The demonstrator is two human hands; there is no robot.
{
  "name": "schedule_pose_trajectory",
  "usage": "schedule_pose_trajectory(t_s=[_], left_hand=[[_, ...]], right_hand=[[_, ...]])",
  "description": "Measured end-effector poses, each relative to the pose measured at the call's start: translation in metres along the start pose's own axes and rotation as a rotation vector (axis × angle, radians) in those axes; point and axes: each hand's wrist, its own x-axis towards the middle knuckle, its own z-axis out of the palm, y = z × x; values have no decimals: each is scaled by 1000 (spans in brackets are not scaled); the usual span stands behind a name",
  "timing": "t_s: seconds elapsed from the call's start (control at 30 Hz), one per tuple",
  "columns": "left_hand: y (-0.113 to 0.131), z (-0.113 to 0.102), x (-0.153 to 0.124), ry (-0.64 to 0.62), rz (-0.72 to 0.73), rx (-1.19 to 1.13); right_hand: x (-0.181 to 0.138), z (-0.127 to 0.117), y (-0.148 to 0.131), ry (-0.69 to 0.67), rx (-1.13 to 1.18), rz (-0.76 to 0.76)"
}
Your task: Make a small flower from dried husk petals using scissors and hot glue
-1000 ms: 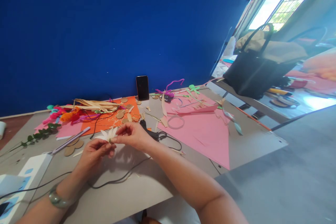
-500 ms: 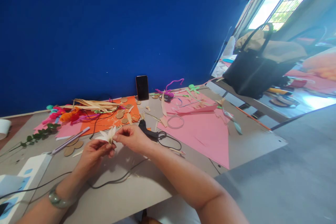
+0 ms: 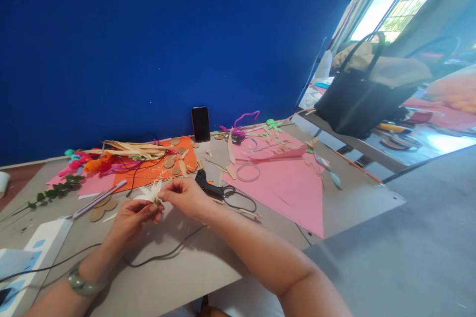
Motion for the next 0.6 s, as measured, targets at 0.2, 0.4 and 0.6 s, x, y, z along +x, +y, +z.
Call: schedule_pose_trajectory(t_s=[0.2,0.4,0.6], left_hand=[[4,4,0,20,1,-18],[1,2,1,22,-7,-36],[1,1,0,2,20,-31]], right_hand=[[1,0,0,-3,21,-1],[2,-1,5,-46,74,-5],[1,1,3,40,77,5]])
